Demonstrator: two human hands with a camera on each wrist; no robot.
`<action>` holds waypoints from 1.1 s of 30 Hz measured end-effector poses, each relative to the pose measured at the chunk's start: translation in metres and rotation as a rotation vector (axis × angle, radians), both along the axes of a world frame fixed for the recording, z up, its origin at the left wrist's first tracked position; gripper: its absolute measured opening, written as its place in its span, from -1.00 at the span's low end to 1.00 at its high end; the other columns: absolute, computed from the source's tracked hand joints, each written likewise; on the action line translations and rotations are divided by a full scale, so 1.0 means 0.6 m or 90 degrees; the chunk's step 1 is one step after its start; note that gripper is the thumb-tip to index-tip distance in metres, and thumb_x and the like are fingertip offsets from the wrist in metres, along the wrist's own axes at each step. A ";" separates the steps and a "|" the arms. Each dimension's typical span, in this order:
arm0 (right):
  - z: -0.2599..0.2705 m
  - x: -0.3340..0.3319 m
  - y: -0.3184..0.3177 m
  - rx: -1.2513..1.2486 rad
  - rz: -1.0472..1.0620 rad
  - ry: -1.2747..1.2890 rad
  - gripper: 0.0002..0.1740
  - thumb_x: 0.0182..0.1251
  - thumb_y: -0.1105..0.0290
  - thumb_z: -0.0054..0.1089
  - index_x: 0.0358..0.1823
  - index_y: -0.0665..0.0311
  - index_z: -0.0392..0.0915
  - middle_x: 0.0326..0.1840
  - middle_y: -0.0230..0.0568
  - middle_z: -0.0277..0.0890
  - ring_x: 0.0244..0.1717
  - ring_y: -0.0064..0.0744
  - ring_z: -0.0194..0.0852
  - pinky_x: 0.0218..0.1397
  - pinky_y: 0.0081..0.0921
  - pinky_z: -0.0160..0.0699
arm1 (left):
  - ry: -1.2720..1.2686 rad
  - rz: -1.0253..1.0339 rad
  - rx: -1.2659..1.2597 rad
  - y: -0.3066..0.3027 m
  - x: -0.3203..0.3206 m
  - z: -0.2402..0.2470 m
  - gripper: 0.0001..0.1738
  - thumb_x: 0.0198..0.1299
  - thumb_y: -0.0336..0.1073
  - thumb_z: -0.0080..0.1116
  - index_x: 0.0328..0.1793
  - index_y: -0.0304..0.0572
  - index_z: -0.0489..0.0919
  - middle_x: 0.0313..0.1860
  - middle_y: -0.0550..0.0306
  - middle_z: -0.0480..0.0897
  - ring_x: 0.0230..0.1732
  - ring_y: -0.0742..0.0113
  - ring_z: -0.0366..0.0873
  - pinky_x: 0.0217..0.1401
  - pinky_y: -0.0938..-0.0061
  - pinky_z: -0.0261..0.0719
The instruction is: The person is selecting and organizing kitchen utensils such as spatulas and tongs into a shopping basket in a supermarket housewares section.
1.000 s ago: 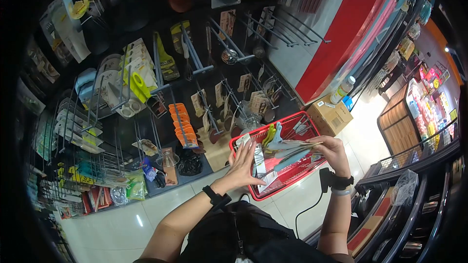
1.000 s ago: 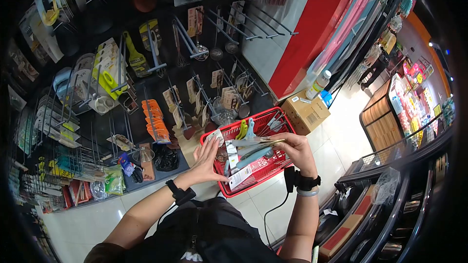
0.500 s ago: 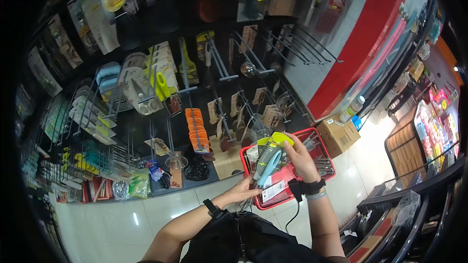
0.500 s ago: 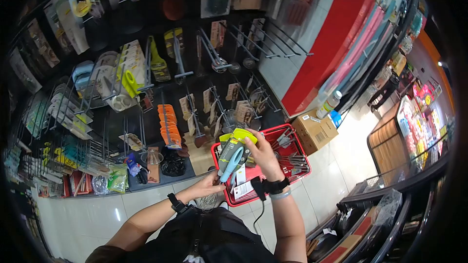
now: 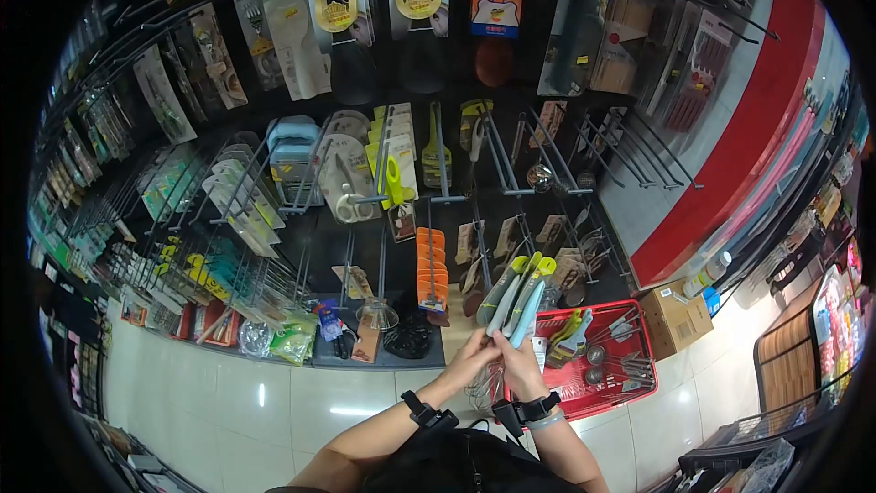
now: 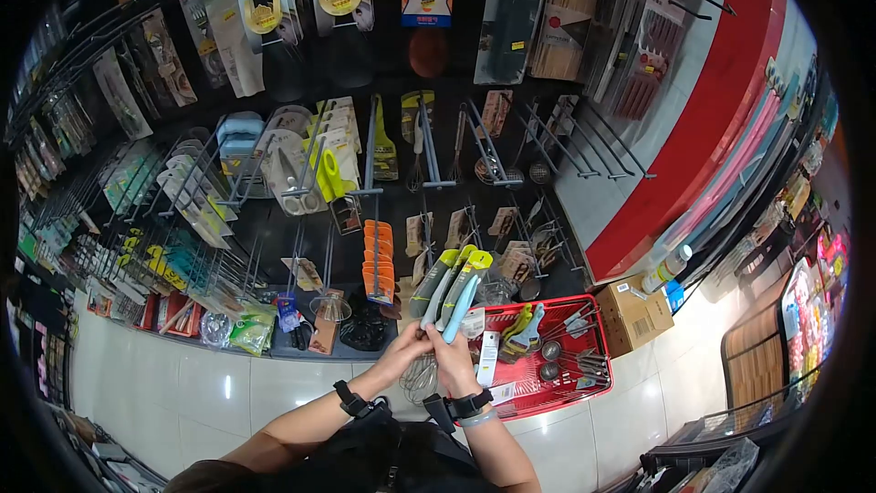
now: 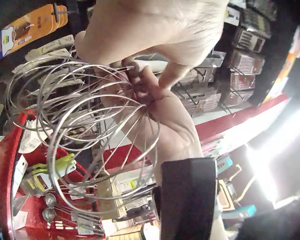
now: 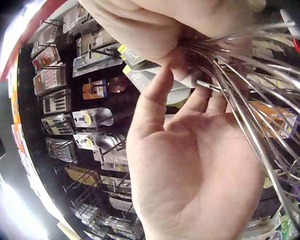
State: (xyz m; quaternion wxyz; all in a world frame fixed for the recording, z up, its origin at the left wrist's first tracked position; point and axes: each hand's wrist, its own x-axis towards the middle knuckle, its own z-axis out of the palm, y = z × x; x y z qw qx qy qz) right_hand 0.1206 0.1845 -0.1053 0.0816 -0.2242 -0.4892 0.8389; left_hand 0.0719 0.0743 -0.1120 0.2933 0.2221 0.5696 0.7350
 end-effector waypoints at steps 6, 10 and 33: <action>0.006 -0.002 -0.015 -0.055 0.034 0.116 -0.63 0.39 0.41 0.02 0.17 0.40 0.35 -0.02 -0.16 0.50 -0.08 -0.39 0.51 0.01 -0.46 0.49 | -0.015 0.138 -0.032 -0.020 -0.013 0.052 -0.81 0.42 -0.24 -0.14 -0.11 -0.23 0.36 -0.43 0.31 0.36 -0.39 0.59 0.31 -0.28 0.66 0.34; 0.067 0.021 0.000 -0.037 0.059 0.122 -0.42 0.43 0.40 -0.07 0.39 0.44 0.01 0.13 0.03 0.42 0.00 -0.23 0.51 0.14 -0.33 0.49 | -0.084 0.134 0.049 -0.030 -0.038 0.032 -0.78 0.43 -0.25 -0.19 -0.11 -0.27 0.39 -0.46 0.29 0.37 -0.41 0.54 0.34 -0.29 0.62 0.36; 0.074 0.129 0.096 0.036 -0.171 0.059 -0.52 0.33 0.50 0.01 0.28 0.45 0.25 -0.38 -0.32 0.49 -0.42 -0.63 0.31 -0.27 -0.64 0.40 | 0.116 0.193 0.006 0.058 -0.117 0.134 -0.75 0.41 -0.20 -0.12 -0.17 -0.24 0.44 -0.60 0.31 0.39 -0.56 0.57 0.43 -0.47 0.65 0.31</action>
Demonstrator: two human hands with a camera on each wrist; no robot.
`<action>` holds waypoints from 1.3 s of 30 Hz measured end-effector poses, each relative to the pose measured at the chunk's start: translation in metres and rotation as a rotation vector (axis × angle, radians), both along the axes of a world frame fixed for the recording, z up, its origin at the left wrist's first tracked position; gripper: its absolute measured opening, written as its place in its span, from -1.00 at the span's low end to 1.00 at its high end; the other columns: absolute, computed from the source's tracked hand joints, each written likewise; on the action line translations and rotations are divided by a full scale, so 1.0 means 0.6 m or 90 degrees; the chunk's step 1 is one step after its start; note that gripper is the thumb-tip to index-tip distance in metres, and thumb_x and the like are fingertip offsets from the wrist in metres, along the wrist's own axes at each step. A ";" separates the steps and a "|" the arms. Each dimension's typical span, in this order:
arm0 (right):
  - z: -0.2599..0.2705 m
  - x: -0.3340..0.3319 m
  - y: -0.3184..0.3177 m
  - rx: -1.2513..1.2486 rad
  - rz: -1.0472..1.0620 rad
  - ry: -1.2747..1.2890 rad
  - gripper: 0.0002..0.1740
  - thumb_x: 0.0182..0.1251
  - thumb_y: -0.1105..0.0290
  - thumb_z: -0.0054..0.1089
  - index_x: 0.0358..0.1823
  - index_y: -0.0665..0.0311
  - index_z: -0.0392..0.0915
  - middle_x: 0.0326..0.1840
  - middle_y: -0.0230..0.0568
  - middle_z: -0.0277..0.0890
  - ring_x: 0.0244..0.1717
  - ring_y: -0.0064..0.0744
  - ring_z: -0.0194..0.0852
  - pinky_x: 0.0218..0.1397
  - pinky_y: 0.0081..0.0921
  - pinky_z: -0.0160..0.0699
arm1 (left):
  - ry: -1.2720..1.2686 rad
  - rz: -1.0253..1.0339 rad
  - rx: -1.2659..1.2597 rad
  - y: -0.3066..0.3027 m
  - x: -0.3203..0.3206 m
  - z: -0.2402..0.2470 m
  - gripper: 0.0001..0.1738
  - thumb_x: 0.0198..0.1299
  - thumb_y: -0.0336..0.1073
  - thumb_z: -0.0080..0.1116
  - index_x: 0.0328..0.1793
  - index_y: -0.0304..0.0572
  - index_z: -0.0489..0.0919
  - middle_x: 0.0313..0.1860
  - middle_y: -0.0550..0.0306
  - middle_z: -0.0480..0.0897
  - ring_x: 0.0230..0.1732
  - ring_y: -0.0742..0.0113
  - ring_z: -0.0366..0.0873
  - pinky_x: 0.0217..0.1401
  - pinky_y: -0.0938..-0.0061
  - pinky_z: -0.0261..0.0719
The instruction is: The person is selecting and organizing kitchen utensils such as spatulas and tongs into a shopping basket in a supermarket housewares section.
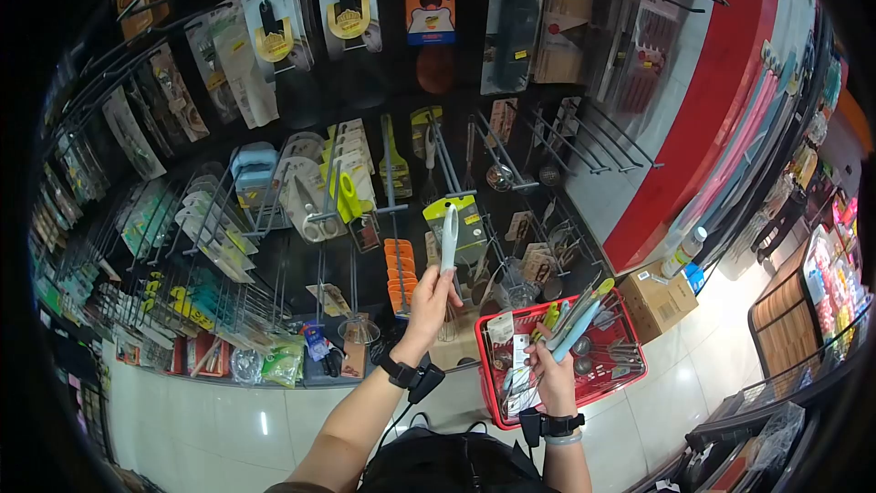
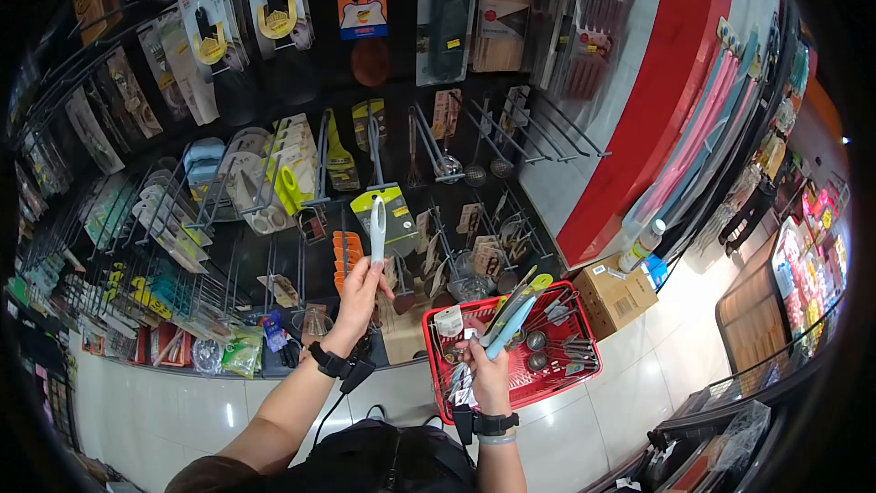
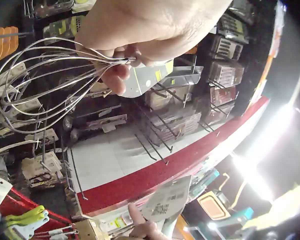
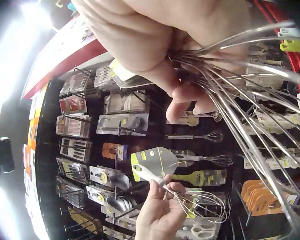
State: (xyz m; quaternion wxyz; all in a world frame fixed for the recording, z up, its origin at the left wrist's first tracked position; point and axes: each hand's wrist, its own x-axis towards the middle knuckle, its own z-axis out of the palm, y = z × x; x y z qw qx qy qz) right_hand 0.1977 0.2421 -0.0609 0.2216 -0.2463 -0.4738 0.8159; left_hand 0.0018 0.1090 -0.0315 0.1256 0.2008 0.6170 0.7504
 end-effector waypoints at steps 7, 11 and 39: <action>-0.025 -0.005 0.025 -0.020 0.028 0.028 -0.60 0.31 0.51 0.04 0.18 0.43 0.33 -0.34 -0.31 0.49 -0.41 -0.62 0.34 -0.26 -0.60 0.44 | 0.025 0.015 -0.057 0.003 -0.006 0.008 -0.71 0.42 -0.18 -0.13 -0.06 -0.29 0.46 -0.55 0.28 0.39 -0.55 0.53 0.42 -0.45 0.65 0.37; -0.026 -0.009 0.031 -0.016 0.032 0.021 -0.63 0.30 0.51 0.06 0.13 0.42 0.37 -0.33 -0.29 0.48 -0.42 -0.62 0.34 -0.28 -0.62 0.44 | 0.035 0.049 -0.102 0.008 0.001 0.030 -0.72 0.39 -0.16 -0.09 -0.09 -0.26 0.47 -0.60 0.32 0.40 -0.62 0.58 0.39 -0.56 0.67 0.30; -0.055 0.015 0.077 -0.019 0.029 -0.049 -0.66 0.30 0.55 0.06 0.10 0.44 0.40 -0.37 -0.30 0.51 -0.43 -0.60 0.34 -0.32 -0.67 0.36 | 0.339 0.238 -0.372 0.006 -0.153 0.021 -0.75 0.37 -0.19 -0.10 0.04 -0.13 0.42 -0.51 -0.09 0.54 -0.45 -0.07 0.56 -0.41 0.18 0.43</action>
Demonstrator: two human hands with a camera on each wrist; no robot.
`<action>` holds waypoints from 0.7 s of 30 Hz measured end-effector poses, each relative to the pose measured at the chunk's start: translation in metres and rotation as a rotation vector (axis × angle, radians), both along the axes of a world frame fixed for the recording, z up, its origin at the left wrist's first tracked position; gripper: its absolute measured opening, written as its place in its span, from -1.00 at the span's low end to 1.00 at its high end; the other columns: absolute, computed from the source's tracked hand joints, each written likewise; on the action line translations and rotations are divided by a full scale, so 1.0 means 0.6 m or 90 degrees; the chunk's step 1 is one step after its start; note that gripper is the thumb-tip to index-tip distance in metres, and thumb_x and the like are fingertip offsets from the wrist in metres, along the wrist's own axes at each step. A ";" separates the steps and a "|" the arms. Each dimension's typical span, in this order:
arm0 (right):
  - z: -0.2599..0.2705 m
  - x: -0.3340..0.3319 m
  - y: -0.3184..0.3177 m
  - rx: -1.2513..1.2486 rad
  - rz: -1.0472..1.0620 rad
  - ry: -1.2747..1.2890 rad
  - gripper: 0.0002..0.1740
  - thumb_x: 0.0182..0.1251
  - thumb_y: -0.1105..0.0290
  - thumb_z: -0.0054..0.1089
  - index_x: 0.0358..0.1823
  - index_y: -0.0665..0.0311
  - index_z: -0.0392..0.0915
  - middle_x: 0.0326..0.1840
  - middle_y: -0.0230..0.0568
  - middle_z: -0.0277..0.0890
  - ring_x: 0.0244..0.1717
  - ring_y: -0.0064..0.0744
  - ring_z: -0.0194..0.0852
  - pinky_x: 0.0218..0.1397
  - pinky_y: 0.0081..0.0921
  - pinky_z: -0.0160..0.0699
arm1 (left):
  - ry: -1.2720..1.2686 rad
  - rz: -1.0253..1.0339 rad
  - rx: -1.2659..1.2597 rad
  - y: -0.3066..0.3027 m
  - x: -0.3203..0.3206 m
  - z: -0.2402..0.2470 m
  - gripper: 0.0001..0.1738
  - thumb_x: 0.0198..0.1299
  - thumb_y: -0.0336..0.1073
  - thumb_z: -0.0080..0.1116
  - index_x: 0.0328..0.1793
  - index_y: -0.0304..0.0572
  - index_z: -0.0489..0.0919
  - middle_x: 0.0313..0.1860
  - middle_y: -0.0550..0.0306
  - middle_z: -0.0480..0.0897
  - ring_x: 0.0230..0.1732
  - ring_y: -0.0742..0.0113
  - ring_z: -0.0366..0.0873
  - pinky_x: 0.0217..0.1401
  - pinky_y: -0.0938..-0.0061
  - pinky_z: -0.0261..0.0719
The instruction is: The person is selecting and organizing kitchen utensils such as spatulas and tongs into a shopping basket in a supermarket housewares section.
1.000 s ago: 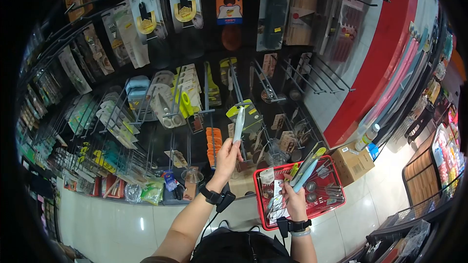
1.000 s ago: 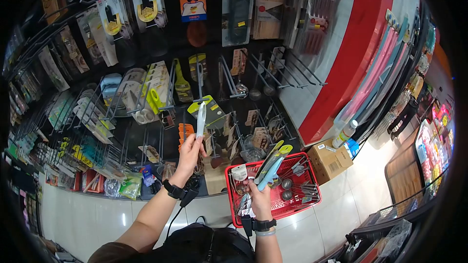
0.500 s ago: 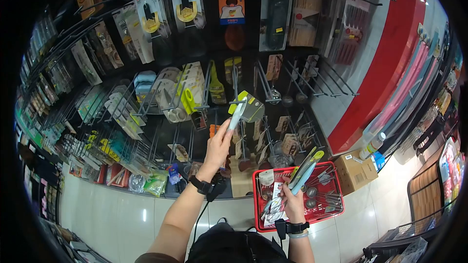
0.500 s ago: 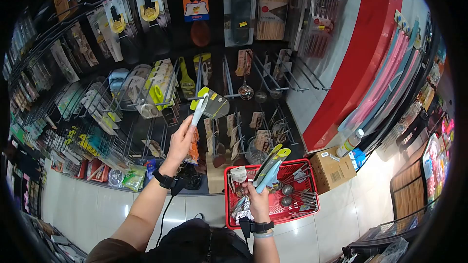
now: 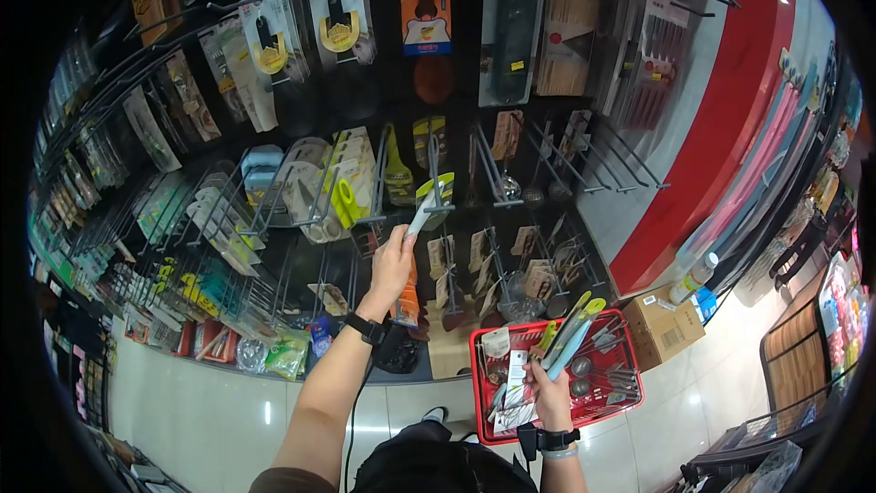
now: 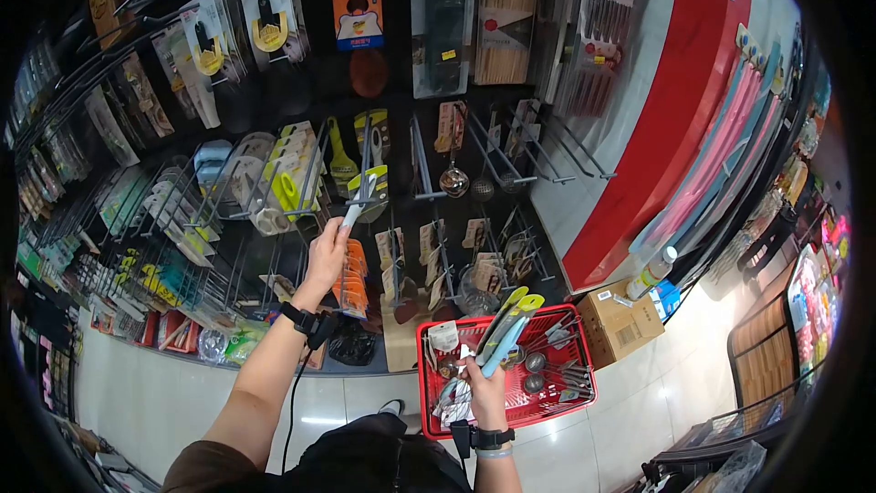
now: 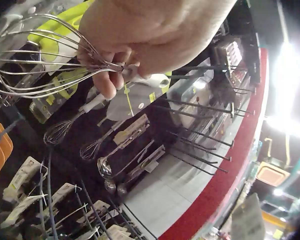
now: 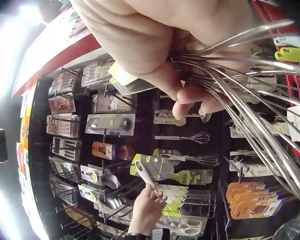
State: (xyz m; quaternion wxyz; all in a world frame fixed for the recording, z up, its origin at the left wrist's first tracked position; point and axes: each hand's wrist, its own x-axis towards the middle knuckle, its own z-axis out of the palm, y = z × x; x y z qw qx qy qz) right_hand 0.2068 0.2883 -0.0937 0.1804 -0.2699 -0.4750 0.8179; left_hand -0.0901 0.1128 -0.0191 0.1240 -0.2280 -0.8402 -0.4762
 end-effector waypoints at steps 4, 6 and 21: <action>-0.007 0.000 0.001 0.002 -0.038 -0.025 -0.64 0.30 0.55 0.06 0.12 0.44 0.38 -0.37 -0.28 0.51 -0.42 -0.58 0.36 -0.28 -0.66 0.38 | -0.080 -0.001 0.064 0.038 -0.058 -0.008 -0.73 0.38 -0.21 -0.11 0.06 -0.19 0.42 -0.60 0.07 0.48 -0.62 0.36 0.51 -0.53 0.43 0.45; -0.010 -0.001 -0.001 0.015 -0.043 -0.022 -0.63 0.29 0.55 0.06 0.13 0.44 0.38 -0.37 -0.28 0.51 -0.42 -0.57 0.38 -0.30 -0.65 0.38 | -0.083 -0.001 0.058 0.053 -0.096 -0.015 -0.72 0.38 -0.19 -0.11 0.07 -0.20 0.41 -0.60 0.07 0.48 -0.62 0.32 0.52 -0.53 0.44 0.46; -0.030 -0.032 -0.035 0.073 -0.044 -0.073 -0.82 0.27 0.56 0.13 -0.11 0.42 0.50 -0.25 -0.23 0.58 -0.32 -0.53 0.51 -0.26 -0.63 0.46 | -0.082 0.061 0.059 0.109 -0.216 -0.059 -0.67 0.34 -0.15 -0.11 0.05 -0.18 0.47 -0.41 -0.08 0.64 -0.33 -0.03 0.60 -0.10 0.19 0.45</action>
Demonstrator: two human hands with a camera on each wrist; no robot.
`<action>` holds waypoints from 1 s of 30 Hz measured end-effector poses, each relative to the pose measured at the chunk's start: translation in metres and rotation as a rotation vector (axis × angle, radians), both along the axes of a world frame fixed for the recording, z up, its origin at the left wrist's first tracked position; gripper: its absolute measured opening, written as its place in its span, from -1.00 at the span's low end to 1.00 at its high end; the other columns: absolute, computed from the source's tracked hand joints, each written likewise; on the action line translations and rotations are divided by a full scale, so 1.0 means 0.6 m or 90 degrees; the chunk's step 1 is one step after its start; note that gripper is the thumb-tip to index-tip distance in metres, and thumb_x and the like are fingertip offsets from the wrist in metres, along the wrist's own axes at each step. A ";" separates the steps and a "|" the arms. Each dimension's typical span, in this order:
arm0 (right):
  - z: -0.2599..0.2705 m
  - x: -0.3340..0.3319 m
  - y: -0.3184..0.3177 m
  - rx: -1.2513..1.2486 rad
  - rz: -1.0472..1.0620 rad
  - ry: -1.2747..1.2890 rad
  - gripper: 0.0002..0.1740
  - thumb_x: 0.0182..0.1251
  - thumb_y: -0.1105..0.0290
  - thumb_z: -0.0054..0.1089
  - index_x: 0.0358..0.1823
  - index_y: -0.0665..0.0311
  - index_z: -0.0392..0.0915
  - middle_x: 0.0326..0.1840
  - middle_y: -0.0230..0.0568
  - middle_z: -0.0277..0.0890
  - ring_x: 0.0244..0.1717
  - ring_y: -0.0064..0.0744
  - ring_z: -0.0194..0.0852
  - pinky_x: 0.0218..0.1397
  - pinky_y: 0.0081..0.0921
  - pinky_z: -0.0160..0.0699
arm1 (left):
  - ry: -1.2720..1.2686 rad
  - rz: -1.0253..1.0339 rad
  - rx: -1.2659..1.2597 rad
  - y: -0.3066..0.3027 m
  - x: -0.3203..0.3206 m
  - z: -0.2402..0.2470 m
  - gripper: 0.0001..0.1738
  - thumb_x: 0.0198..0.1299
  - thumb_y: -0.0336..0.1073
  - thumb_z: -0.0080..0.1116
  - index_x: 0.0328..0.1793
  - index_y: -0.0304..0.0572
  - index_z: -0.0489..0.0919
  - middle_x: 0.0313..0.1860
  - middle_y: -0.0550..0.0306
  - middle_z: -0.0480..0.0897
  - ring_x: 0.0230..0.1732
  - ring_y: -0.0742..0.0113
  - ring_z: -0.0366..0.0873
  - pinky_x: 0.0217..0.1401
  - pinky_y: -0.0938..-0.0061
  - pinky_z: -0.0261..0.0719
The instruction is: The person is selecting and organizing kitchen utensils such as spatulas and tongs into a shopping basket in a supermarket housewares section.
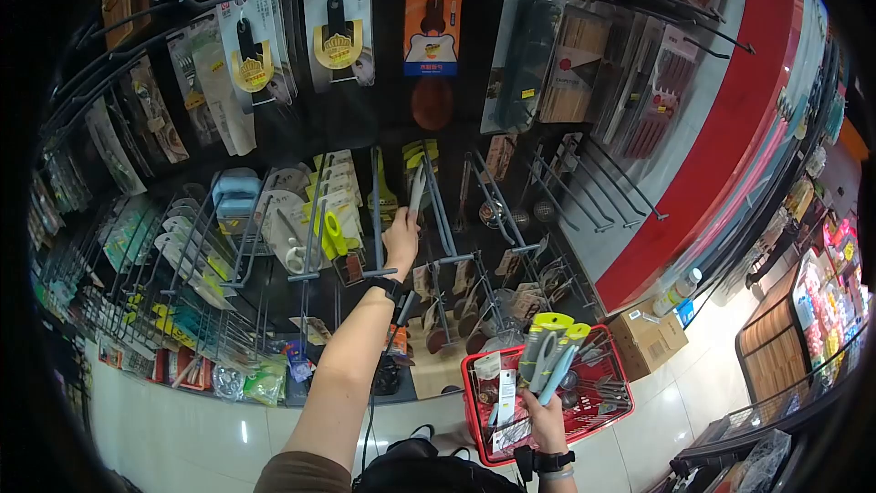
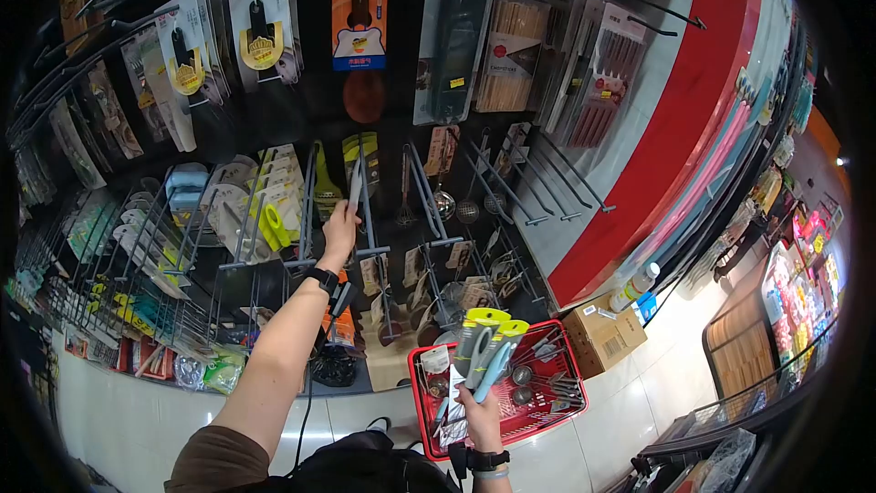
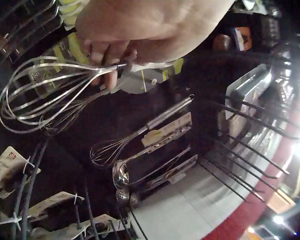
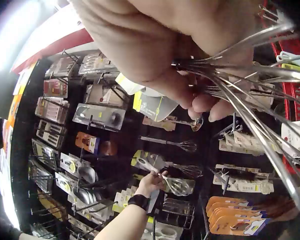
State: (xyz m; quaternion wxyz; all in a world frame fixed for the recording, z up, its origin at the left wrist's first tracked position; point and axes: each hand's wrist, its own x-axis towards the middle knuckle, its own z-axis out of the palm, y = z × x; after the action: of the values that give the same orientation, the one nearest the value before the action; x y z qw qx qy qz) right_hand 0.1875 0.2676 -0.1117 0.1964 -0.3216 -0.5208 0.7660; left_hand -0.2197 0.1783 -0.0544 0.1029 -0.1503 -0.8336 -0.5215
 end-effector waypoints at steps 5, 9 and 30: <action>0.039 -0.025 -0.013 0.066 0.107 -0.022 -0.83 0.31 0.55 0.08 -0.13 0.48 0.54 -0.24 -0.23 0.63 -0.29 -0.59 0.53 -0.17 -0.67 0.49 | 0.160 0.001 0.042 -0.023 0.093 -0.027 -0.65 0.38 -0.12 -0.13 0.02 -0.27 0.45 -0.24 -0.05 0.61 -0.14 0.11 0.56 -0.09 0.31 0.47; 0.034 -0.052 -0.016 0.092 0.147 0.028 -0.81 0.33 0.50 0.09 -0.13 0.43 0.60 -0.32 -0.37 0.60 -0.34 -0.66 0.47 -0.27 -0.72 0.41 | -0.151 -0.345 0.280 -0.041 0.253 -0.009 -0.58 0.43 -0.05 -0.26 0.04 -0.26 0.42 -0.20 0.09 0.63 -0.09 0.33 0.54 0.13 0.42 0.34; 0.078 -0.043 -0.034 -0.041 0.127 0.253 -0.49 0.36 0.51 0.01 0.33 0.36 0.21 -0.46 -0.39 0.41 -0.55 -0.72 0.21 -0.48 -0.76 0.23 | -0.007 -0.174 0.372 -0.055 0.290 0.108 -0.81 0.35 -0.34 -0.04 -0.09 -0.35 0.47 -0.27 0.17 0.59 -0.24 0.57 0.45 -0.18 0.57 0.43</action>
State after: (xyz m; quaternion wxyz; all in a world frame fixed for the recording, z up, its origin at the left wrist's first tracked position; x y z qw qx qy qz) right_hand 0.1620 0.2472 -0.0650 0.2083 -0.1173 -0.4765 0.8460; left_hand -0.0457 0.1456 0.0101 0.0664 -0.2219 -0.6216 -0.7483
